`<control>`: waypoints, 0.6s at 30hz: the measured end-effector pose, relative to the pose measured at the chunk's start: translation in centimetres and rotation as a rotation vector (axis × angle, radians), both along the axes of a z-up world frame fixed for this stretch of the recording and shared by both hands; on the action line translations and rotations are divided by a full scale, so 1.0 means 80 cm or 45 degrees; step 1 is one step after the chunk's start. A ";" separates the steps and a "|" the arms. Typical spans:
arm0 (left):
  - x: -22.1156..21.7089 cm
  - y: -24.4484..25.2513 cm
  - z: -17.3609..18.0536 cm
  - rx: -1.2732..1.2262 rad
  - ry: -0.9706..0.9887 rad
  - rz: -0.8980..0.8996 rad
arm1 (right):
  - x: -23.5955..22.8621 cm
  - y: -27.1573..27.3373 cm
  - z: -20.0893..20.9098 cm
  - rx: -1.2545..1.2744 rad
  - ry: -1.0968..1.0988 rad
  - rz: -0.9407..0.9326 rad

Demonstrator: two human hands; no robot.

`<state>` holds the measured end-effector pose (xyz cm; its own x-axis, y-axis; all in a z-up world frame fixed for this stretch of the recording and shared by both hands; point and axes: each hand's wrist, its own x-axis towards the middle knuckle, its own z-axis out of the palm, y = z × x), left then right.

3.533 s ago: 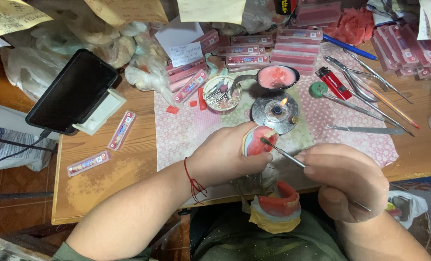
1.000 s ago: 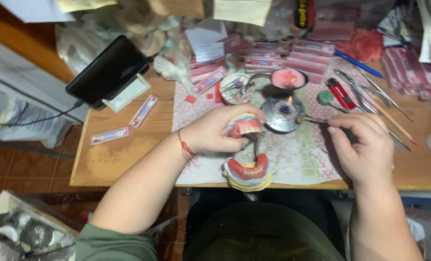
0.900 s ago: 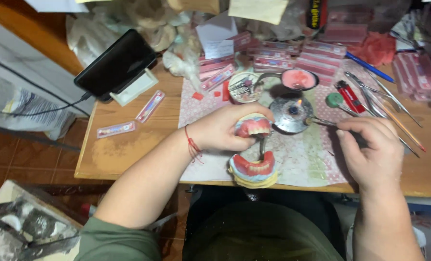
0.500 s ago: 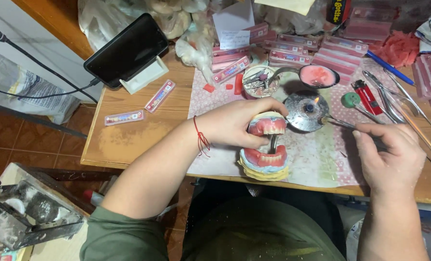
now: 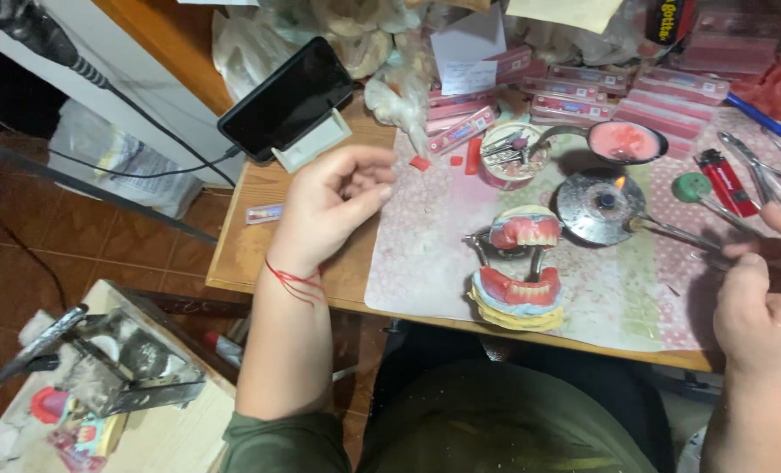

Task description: The person works on a set of dentures, using a metal tool to apply a pink substance from a heated container. They manipulate the dentures with both hands, adjusting the alignment of the upper and lower pieces and pressing them together.

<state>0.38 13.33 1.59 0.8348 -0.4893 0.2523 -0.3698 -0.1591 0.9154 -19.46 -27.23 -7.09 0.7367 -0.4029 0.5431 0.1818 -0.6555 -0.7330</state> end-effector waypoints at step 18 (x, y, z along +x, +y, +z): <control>-0.002 -0.054 -0.087 0.870 -0.969 0.099 | -0.007 -0.011 0.011 -0.462 -0.045 -0.050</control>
